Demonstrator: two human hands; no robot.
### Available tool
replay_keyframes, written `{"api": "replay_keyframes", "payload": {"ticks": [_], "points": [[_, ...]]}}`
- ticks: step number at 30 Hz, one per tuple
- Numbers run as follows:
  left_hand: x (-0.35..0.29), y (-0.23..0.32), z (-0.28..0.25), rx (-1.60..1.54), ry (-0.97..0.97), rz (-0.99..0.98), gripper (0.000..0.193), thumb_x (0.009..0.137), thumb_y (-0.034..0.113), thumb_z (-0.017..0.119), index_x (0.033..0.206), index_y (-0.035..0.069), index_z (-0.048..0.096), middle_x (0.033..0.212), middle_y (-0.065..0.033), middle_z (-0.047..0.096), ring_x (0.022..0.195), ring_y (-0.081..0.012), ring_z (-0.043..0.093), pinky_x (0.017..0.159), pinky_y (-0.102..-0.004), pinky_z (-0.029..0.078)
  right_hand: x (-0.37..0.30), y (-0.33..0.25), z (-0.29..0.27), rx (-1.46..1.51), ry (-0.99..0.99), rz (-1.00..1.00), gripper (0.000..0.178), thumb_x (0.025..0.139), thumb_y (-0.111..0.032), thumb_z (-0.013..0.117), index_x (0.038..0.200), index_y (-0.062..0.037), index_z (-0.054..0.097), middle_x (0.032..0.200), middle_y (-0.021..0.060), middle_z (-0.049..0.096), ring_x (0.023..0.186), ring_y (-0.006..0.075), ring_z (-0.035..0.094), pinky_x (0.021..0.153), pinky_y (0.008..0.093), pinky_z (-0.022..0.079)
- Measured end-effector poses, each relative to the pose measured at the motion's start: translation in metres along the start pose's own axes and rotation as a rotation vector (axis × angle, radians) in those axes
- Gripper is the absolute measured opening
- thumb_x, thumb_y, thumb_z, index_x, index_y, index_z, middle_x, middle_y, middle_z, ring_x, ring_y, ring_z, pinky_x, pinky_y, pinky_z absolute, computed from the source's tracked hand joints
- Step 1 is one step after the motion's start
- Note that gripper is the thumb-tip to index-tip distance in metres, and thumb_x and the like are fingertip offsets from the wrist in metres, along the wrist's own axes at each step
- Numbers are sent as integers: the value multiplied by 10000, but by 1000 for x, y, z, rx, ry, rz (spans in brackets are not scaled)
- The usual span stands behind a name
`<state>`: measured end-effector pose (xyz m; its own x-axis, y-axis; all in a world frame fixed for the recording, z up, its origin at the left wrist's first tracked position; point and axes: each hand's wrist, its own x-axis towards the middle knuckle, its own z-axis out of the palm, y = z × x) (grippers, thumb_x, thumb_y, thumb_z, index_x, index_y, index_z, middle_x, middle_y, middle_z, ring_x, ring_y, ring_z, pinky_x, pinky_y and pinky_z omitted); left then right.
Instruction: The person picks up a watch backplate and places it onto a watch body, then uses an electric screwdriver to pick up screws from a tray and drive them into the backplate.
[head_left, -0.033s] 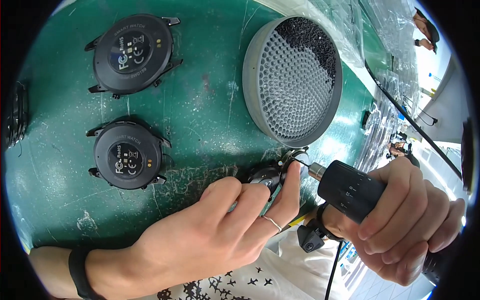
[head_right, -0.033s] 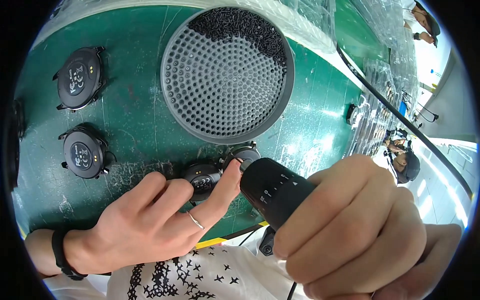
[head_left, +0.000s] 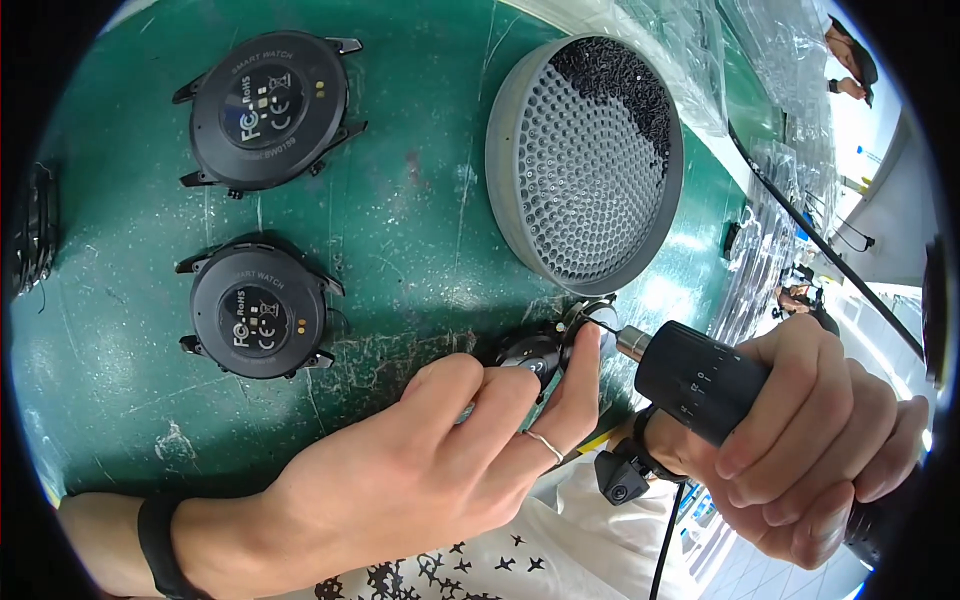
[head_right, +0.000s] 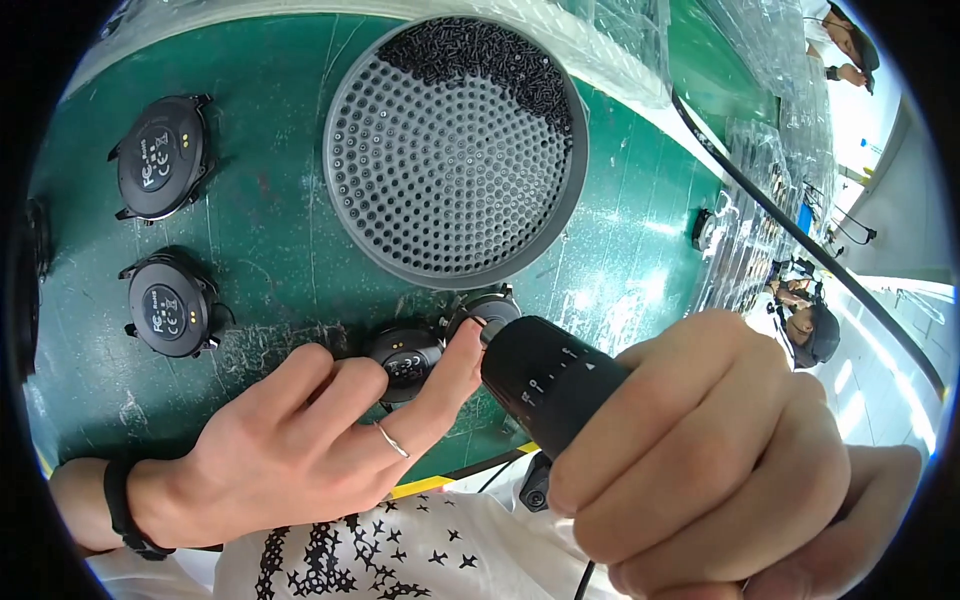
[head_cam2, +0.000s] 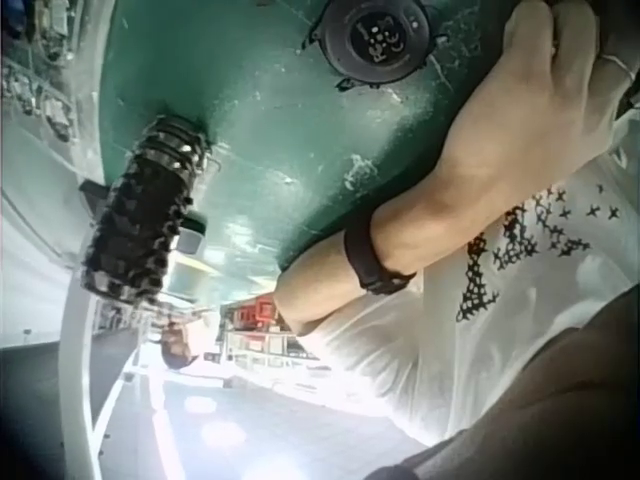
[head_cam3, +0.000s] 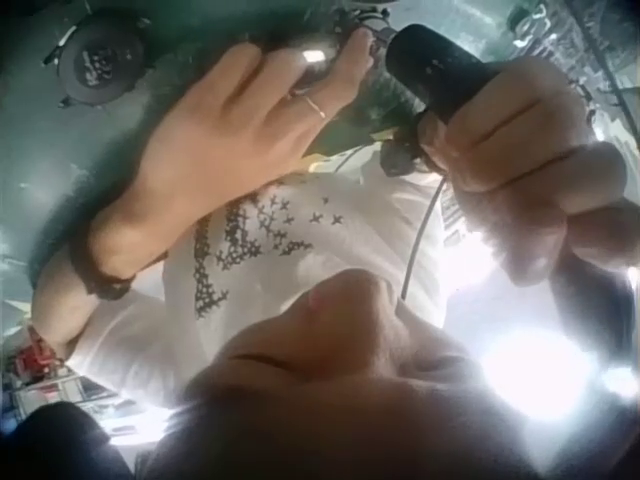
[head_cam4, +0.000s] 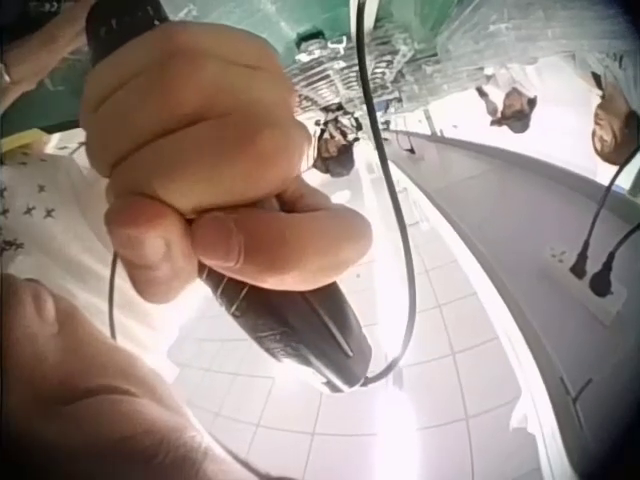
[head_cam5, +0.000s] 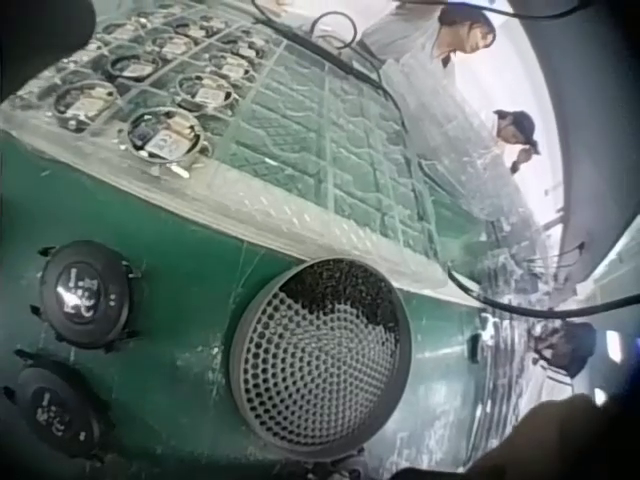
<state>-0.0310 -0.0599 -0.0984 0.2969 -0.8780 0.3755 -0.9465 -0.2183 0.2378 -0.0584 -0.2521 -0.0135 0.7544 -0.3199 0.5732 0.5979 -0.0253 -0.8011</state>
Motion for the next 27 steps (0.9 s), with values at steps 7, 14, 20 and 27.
{"api": "replay_keyframes", "payload": {"ticks": [7, 14, 20, 27], "points": [[1, -4, -6, 84, -28, 58, 329, 885, 160, 637, 1180, 92, 764, 1345, 21, 589, 710, -115, 429, 610, -228, 378, 27, 6, 3, 72, -378, 157, 223, 819, 20, 626, 926, -72, 453, 567, -2, 495, 376, 90, 465, 385, 196, 453], [-2, -3, -8, 23, -35, 76, 208, 882, 221, 611, 932, 67, 741, 1348, -67, 594, 835, -147, 473, 702, -271, 402, 27, -2, -15, 136, -210, 63, 250, 896, 55, 533, 1080, -66, 413, 597, 40, 539, 453, 157, 557, 393, 323, 472], [-1, -4, -9, 37, -91, 86, 404, 934, 257, 623, 1305, 113, 692, 1404, 11, 549, 785, -114, 456, 698, -253, 405, 24, 11, -16, 40, -131, 31, 245, 886, 26, 521, 1089, -63, 415, 589, 38, 498, 420, 146, 485, 412, 322, 466], [0, -5, -10, 41, -94, 71, 408, 926, 250, 625, 1305, 113, 691, 1407, 10, 548, 790, -112, 462, 697, -248, 399, 24, 14, -15, 45, -206, 84, 292, 854, 29, 532, 1105, -62, 413, 593, 41, 498, 416, 146, 467, 416, 321, 470]]}}
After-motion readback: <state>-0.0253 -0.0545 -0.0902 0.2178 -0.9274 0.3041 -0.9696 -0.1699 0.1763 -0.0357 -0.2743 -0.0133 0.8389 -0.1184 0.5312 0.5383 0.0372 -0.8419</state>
